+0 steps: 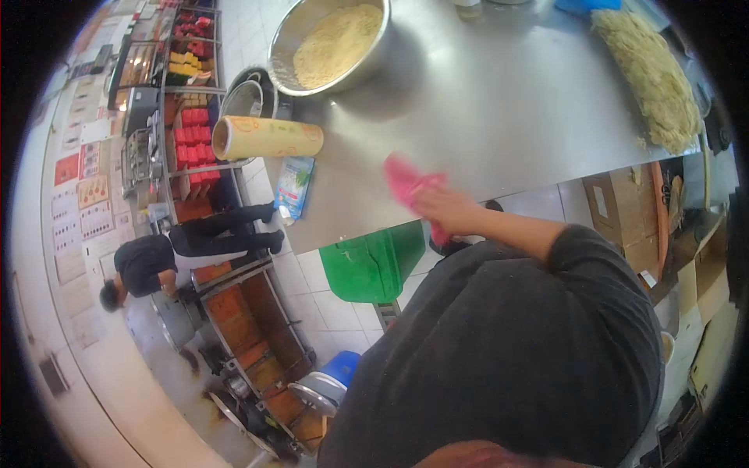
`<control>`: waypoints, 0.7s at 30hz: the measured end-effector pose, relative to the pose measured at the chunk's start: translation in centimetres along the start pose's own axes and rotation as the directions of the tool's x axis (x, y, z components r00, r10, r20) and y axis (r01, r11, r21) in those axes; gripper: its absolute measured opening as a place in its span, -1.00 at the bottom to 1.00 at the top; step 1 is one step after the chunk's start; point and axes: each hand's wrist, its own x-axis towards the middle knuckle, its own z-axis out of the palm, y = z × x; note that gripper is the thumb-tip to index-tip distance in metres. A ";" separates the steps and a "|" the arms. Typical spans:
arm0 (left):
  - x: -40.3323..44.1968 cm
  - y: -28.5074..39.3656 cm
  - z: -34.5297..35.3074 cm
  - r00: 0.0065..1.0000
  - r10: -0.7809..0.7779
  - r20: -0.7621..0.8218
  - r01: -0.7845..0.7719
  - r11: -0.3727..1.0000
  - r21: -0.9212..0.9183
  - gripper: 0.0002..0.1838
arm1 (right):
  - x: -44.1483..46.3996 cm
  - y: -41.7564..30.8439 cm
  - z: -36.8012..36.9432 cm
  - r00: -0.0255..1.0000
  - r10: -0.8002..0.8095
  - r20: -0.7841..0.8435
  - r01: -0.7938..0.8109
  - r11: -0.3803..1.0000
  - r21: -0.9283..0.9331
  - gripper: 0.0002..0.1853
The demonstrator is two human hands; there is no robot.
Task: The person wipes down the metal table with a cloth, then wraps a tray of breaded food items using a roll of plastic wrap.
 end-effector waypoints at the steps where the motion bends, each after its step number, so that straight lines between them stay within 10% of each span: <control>1: 0.3 2.0 -1.6 0.998 -0.051 -0.031 0.048 0.994 -0.100 -0.33 | 0.5 0.4 0.5 0.998 -0.065 -0.016 0.065 0.998 -0.021 -0.28; 3: 1.7 6.1 -5.5 0.983 -0.167 -0.069 0.138 0.940 -0.312 -0.29 | 1.6 1.2 -1.8 0.995 -0.089 -0.044 0.087 0.995 -0.054 -0.30; 5: 3.3 8.6 -8.3 0.978 -0.194 -0.070 0.157 0.920 -0.360 -0.28 | 1.8 3.9 -6.4 0.967 0.242 0.085 -0.256 0.890 0.378 -0.33; 9: 4.3 7.3 -8.7 0.948 -0.303 -0.096 0.260 0.913 -0.316 -0.57 | -8.4 19.7 -9.7 0.689 0.437 -0.577 -0.603 0.788 -0.124 -0.66; 10: 4.6 6.0 -8.3 0.947 -0.318 -0.042 0.289 0.902 -0.321 -0.57 | -11.7 17.3 -15.7 0.566 0.652 -0.504 -0.813 0.541 -0.214 -0.67; 11: 6.8 1.4 -6.9 0.998 -0.012 0.060 0.011 1.000 0.025 -0.58 | -15.7 17.2 -18.3 0.461 0.719 -0.521 -0.884 0.424 -0.198 -0.67; 13: 7.7 0.4 -4.9 0.759 0.603 0.245 -0.580 0.455 0.675 -0.58 | -27.8 21.0 -18.3 0.384 0.604 -0.698 -0.923 0.251 -0.291 -0.64; 14: 7.3 -1.0 -3.8 0.851 0.482 0.211 -0.506 0.642 0.576 -0.58 | -29.0 16.1 -20.3 0.247 0.619 -0.745 -0.968 0.123 -0.219 -0.59; 15: 7.3 -1.1 -2.8 0.915 0.361 0.183 -0.403 0.777 0.483 -0.58 | -31.8 13.5 -20.3 0.369 0.439 -0.819 -0.929 0.153 -0.337 -0.57; 18: 6.7 -1.3 -0.5 0.959 0.233 0.163 -0.278 0.886 0.371 -0.58 | -40.2 12.0 -18.1 -0.191 0.801 -0.568 -0.728 0.272 0.630 -0.52; 20: 6.7 -1.0 0.1 0.967 0.202 0.153 -0.244 0.907 0.343 -0.58 | -40.2 9.9 -18.2 -0.334 0.907 -0.257 -0.476 0.073 0.877 -0.56; 21: 6.9 -0.9 0.1 0.971 0.189 0.146 -0.229 0.915 0.334 -0.59 | -39.2 9.2 -18.2 -0.279 0.800 -0.531 -0.621 0.271 0.735 -0.55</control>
